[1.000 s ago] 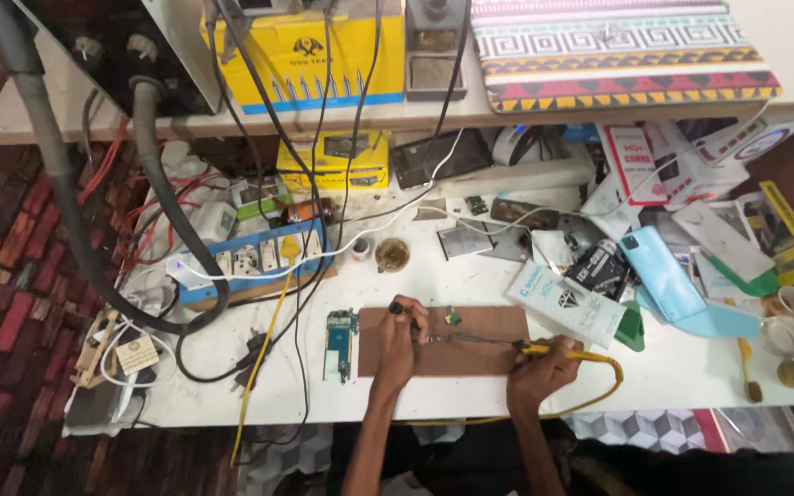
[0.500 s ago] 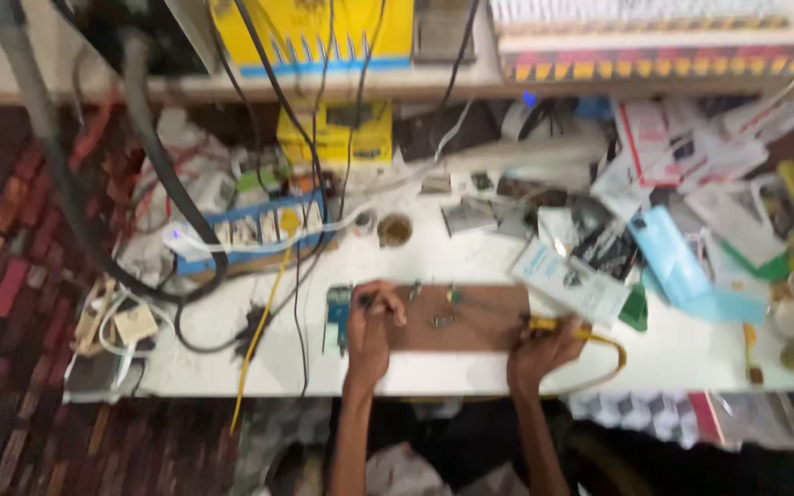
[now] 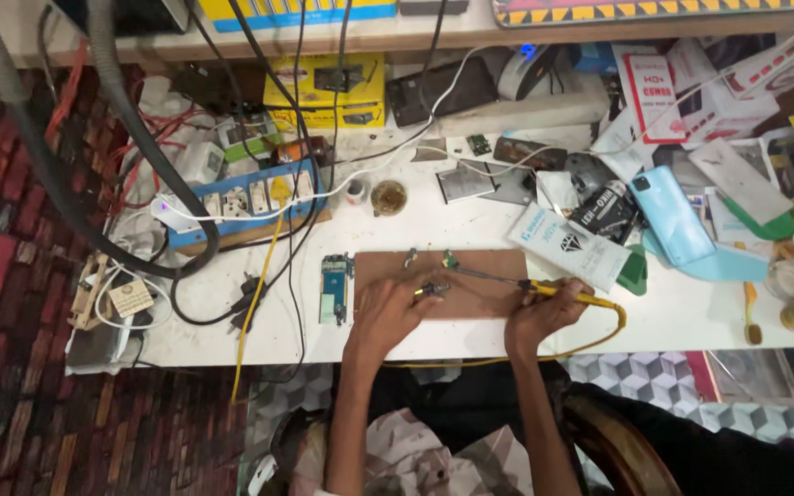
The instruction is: The person uses a soldering iron and solder wire to attach components to a small circuit board. They repeatedly heat joints and apply solder while holding the board steady on a workbench.
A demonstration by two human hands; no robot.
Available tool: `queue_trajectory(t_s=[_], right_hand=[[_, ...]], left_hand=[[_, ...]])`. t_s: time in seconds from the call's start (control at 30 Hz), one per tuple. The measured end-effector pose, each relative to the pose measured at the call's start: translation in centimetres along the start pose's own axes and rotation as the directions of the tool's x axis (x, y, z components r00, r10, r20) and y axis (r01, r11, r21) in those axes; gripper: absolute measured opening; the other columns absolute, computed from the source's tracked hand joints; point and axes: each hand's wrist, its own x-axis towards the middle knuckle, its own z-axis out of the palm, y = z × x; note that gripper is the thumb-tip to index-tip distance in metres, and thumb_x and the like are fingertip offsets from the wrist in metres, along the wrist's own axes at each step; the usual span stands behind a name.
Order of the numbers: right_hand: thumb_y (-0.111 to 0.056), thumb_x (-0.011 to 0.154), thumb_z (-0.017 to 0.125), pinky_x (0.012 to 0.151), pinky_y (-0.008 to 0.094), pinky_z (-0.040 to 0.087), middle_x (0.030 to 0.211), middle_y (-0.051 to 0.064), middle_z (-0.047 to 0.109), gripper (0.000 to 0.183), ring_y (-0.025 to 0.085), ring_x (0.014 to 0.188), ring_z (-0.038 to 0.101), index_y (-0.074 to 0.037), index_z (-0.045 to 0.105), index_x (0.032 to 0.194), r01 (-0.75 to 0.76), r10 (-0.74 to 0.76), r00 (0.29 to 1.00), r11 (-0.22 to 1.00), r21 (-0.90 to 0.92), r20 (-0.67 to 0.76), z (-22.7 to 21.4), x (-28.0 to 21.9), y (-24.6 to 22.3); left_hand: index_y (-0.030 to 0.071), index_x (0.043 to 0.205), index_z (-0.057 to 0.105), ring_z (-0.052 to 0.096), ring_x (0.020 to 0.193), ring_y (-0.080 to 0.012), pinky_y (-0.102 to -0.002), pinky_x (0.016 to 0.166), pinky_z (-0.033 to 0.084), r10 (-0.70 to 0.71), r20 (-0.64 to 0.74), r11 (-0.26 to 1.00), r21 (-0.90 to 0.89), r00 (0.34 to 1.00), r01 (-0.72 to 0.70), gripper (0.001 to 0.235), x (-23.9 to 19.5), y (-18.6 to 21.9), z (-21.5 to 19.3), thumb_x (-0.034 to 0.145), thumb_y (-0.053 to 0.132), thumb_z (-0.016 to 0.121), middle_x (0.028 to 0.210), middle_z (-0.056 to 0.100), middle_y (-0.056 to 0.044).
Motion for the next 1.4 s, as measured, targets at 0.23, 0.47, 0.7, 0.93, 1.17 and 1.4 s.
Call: queue_trajectory(t_s=[0.23, 0.47, 0.7, 0.93, 1.17, 1.4], right_hand=[[-0.036, 0.115, 0.044, 0.051, 0.026, 0.04, 0.087, 0.002, 0.045, 0.027, 0.011, 0.058, 0.045, -0.01, 0.04, 0.108, 0.004, -0.006, 0.999, 0.998, 0.057, 0.038, 0.2, 0.1, -0.7], [-0.041, 0.113, 0.046, 0.05, 0.025, 0.042, 0.082, 0.002, 0.045, 0.032, 0.011, 0.058, 0.047, -0.01, 0.041, 0.105, -0.014, 0.016, 0.999, 0.998, 0.06, -0.039, 0.3, 0.2, -0.7], [-0.043, 0.111, 0.049, 0.048, 0.025, 0.04, 0.082, 0.002, 0.047, 0.035, 0.011, 0.058, 0.049, -0.01, 0.043, 0.104, -0.043, 0.051, 0.992, 0.996, 0.075, -0.112, 0.0, 0.4, -0.2], [-0.036, 0.111, 0.05, 0.045, 0.026, 0.039, 0.081, 0.001, 0.046, 0.028, 0.011, 0.053, 0.046, -0.01, 0.043, 0.103, -0.068, 0.091, 0.987, 0.983, 0.171, -0.131, 0.1, 0.7, 0.1], [-0.035, 0.107, 0.049, 0.044, 0.026, 0.039, 0.086, 0.001, 0.053, 0.025, 0.011, 0.055, 0.047, -0.011, 0.043, 0.101, -0.143, 0.165, 0.977, 0.977, 0.16, -0.134, -0.3, 0.8, 0.0], [-0.039, 0.116, 0.04, 0.052, 0.024, 0.037, 0.082, 0.002, 0.046, 0.036, 0.009, 0.062, 0.045, -0.008, 0.044, 0.099, -0.014, 0.01, 0.999, 0.994, -0.112, -0.035, -0.3, 0.0, 0.0]], left_hand=[[0.014, 0.114, 0.076, 0.07, 0.077, -0.0388, -0.05, 0.077, 0.054, -0.073, 0.022, 0.994, 0.085, 0.997, 0.071, 0.037, 0.0, -1.6, 2.2, 0.09, 0.042, 0.074, 0.074, 0.071, -0.018], [0.012, 0.1, 0.074, 0.07, 0.07, -0.0369, -0.049, 0.065, 0.053, -0.077, -0.031, 0.994, -0.083, 0.997, 0.074, 0.024, -0.3, -1.2, 1.8, 0.088, 0.032, 0.073, 0.074, 0.072, -0.014], [0.009, 0.098, 0.073, 0.068, 0.076, -0.0371, -0.05, 0.074, 0.052, 0.124, -0.216, 0.992, 0.021, 0.968, -0.122, 0.02, -0.4, -1.6, 3.3, 0.084, 0.023, 0.078, 0.076, 0.069, -0.016], [0.006, 0.115, 0.07, 0.068, 0.075, -0.0357, -0.05, 0.08, 0.054, 0.214, -0.145, 0.977, 0.026, 0.966, -0.213, 0.03, -0.3, -2.1, 3.1, 0.085, 0.013, 0.07, 0.079, 0.071, -0.017], [0.013, 0.127, 0.069, 0.065, 0.073, -0.0413, -0.053, 0.078, 0.053, 0.104, -0.055, 0.992, 0.07, 0.993, -0.1, 0.041, -0.2, -1.5, 2.4, 0.087, 0.01, 0.067, 0.068, 0.066, -0.022], [0.017, 0.117, 0.074, 0.069, 0.08, -0.0384, -0.049, 0.073, 0.054, 0.067, -0.096, 0.996, -0.048, 0.993, -0.072, 0.033, 0.1, -0.9, 1.4, 0.085, 0.013, 0.068, 0.088, 0.074, -0.017]])
